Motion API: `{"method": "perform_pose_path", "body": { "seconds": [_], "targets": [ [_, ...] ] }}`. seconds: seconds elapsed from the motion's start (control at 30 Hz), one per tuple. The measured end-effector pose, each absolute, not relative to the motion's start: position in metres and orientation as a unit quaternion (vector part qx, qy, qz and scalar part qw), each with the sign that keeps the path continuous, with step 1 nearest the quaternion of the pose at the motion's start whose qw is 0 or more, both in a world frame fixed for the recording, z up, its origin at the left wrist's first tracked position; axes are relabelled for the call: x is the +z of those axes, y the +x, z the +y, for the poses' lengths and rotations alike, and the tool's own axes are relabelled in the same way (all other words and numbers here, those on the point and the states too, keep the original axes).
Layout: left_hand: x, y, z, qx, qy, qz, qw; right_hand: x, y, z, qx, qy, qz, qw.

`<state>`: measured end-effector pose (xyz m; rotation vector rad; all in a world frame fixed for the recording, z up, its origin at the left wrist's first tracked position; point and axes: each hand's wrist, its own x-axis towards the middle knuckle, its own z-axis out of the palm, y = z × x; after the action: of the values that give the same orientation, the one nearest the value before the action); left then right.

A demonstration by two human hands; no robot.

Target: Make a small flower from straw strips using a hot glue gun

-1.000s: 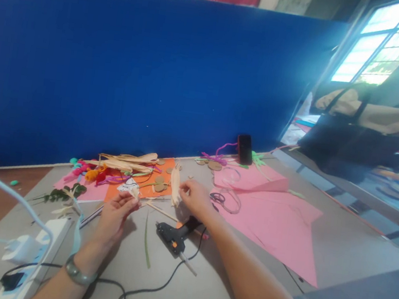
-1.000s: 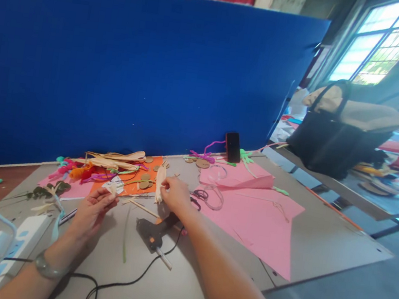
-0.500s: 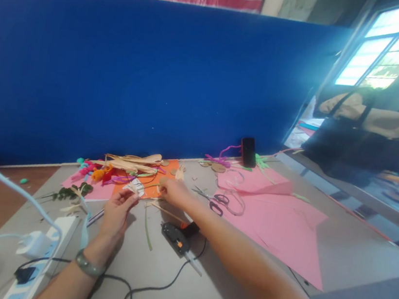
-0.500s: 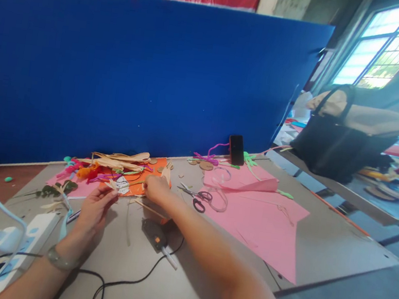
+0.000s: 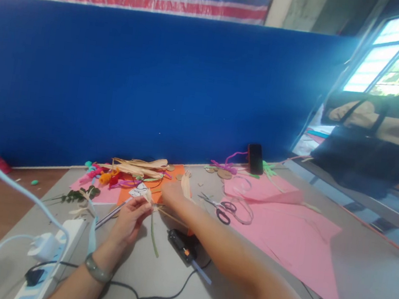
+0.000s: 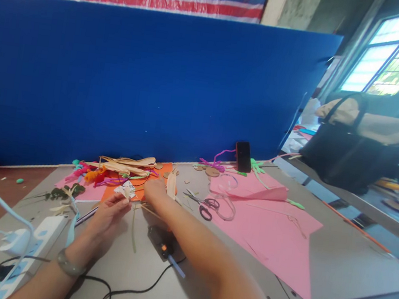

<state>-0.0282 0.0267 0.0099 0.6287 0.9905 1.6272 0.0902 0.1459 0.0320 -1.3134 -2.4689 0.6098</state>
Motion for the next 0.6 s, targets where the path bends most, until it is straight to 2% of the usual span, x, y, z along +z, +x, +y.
{"method": "perform_pose_path", "body": {
  "seconds": [0.17,0.6],
  "targets": [
    [0.014,-0.026,0.023,0.67,0.247,0.398,0.576,0.048,0.12,0.134,0.258,-0.468,-0.828,0.169],
    [0.019,-0.018,0.014,0.627,0.291,0.402,0.601,0.063,0.173,0.075,0.58,-0.368,-0.67,0.282]
  ]
}}
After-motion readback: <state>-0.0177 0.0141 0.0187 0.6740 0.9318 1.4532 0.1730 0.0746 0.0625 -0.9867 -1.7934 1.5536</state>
